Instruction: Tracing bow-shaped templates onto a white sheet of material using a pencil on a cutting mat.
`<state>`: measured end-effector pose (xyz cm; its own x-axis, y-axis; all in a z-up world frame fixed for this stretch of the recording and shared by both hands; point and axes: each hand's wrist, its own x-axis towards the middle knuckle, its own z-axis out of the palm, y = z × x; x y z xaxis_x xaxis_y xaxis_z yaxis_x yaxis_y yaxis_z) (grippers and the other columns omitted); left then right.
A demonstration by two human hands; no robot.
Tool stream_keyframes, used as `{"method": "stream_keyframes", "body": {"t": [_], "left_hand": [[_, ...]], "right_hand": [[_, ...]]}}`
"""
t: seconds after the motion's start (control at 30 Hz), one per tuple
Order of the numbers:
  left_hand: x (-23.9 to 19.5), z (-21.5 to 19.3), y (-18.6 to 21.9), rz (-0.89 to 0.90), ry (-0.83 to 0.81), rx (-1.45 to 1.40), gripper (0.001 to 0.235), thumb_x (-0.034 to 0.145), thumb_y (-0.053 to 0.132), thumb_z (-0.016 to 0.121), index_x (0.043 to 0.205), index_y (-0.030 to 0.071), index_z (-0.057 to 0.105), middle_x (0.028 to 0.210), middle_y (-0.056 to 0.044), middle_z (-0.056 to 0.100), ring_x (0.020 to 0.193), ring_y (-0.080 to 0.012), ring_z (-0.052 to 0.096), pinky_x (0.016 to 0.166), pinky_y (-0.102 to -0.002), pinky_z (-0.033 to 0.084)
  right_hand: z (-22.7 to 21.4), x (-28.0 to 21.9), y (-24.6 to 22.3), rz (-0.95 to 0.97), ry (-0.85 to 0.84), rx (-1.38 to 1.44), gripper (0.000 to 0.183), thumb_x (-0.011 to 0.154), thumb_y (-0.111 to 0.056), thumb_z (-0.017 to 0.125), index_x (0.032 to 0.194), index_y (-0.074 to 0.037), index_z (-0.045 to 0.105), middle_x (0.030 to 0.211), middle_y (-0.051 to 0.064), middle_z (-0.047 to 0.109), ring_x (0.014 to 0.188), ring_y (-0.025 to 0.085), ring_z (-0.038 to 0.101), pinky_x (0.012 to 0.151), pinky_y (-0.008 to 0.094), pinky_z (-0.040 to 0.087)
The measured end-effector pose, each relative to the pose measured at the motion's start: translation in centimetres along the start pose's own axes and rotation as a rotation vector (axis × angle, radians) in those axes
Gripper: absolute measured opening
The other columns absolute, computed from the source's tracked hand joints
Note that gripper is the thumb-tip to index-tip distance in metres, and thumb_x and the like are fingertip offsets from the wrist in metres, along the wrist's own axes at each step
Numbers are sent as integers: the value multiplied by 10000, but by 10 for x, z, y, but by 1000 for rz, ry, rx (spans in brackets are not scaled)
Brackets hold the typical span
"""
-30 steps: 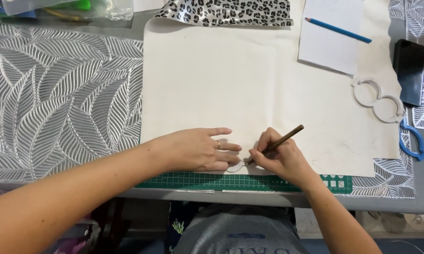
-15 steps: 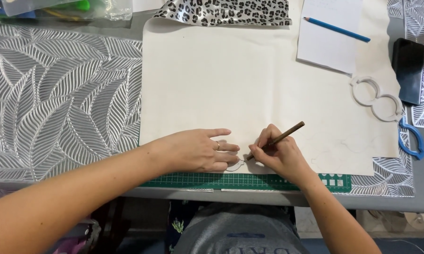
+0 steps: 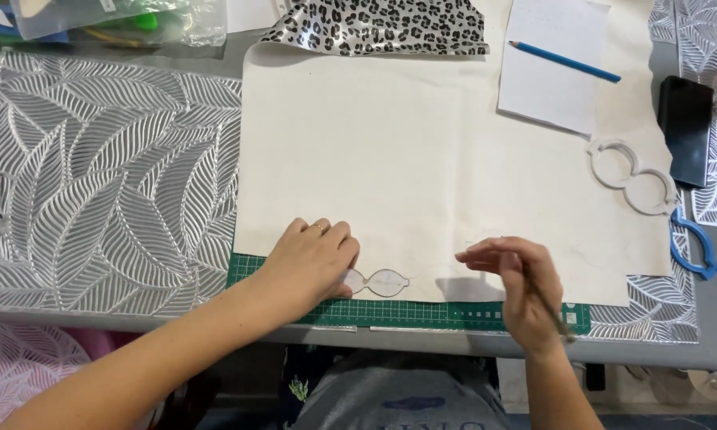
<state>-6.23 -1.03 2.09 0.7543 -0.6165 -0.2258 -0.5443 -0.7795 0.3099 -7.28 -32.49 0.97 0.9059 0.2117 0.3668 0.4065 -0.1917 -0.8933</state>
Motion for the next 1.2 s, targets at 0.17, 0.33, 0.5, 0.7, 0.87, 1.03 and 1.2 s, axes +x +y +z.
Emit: {"method": "stream_keyframes", "body": {"t": [0.17,0.33,0.5,0.7,0.87,1.03,1.2], "left_hand": [[-18,9,18,54,105,-99,311,842,310,831,978,163,592,828,-9,644,791,-244,625,747,-420,461],[-77,14,63,433,414,-425,96,943,62,644,997,140,625,933,15,701,811,-177,652,751,-360,433],[-83,45,81,174,561,-606,26,996,173,639,990,155,657,954,31,734,868,-159,715,785,-289,521],[-21,9,88,103,639,-562,89,988,163,676,1053,106,654,931,-7,739,764,-171,712,660,-308,540],[52,-16,66,-46,346,-712,157,958,314,673,1034,179,698,841,31,791,692,-144,741,632,-294,530],[78,-25,46,-307,115,-700,181,937,387,687,1037,236,682,891,12,784,827,-179,735,739,-343,523],[75,-25,43,-361,3,-604,128,944,387,672,1006,276,677,870,81,766,782,-164,692,697,-359,489]], "right_hand": [[-29,-21,17,-350,127,-196,226,1007,-140,638,1149,35,627,936,154,754,776,231,802,652,282,688],[-67,-50,4,-616,504,-269,316,1082,-304,562,1024,3,512,704,174,608,567,196,631,544,348,573],[-52,-71,-22,-314,240,-354,419,967,-480,576,933,-75,678,746,39,734,635,138,766,588,235,686],[-30,-44,-32,-70,-171,-270,510,813,-380,782,1199,-63,684,1099,90,800,996,217,824,896,313,691],[-29,-6,-30,92,-84,-408,233,888,-69,749,1117,-47,713,982,88,788,852,161,805,789,252,665],[-29,12,-27,117,-145,-639,293,938,-171,711,1217,-85,707,1130,47,775,933,148,761,837,307,615],[-34,1,-11,-54,-264,-670,379,919,-1,680,1282,-108,701,1310,86,699,1177,251,698,975,380,590]]}}
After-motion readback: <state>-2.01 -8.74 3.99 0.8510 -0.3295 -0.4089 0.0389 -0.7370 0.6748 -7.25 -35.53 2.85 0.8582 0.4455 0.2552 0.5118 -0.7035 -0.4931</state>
